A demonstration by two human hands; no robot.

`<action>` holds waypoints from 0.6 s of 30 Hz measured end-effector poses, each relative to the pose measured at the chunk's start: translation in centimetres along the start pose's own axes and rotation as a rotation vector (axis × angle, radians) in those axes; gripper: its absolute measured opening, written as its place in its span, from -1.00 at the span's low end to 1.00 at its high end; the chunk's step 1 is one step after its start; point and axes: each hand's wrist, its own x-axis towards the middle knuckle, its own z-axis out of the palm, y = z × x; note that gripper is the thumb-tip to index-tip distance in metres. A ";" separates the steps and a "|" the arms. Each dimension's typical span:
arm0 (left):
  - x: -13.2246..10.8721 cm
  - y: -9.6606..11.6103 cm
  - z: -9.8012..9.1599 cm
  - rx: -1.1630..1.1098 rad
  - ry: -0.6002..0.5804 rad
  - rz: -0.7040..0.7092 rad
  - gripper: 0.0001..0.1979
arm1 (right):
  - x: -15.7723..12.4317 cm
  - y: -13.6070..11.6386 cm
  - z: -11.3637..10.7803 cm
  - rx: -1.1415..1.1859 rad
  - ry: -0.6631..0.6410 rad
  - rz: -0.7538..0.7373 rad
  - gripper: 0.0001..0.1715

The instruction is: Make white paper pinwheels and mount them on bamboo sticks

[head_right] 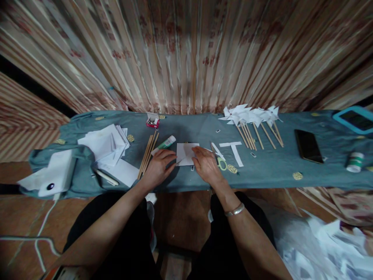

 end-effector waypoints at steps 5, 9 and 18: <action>0.2 0.4 0.9 -0.025 -0.035 0.039 -0.71 | 0.1 0.0 0.3 -0.016 -0.023 -0.015 -0.51; 0.6 -0.8 0.1 0.010 0.076 -0.051 -0.65 | 0.0 -0.1 0.7 -0.043 -0.048 -0.026 -0.52; 1.1 -4.6 0.2 0.066 0.105 -0.288 -0.56 | 0.1 -0.2 0.7 -0.080 -0.076 -0.044 -0.53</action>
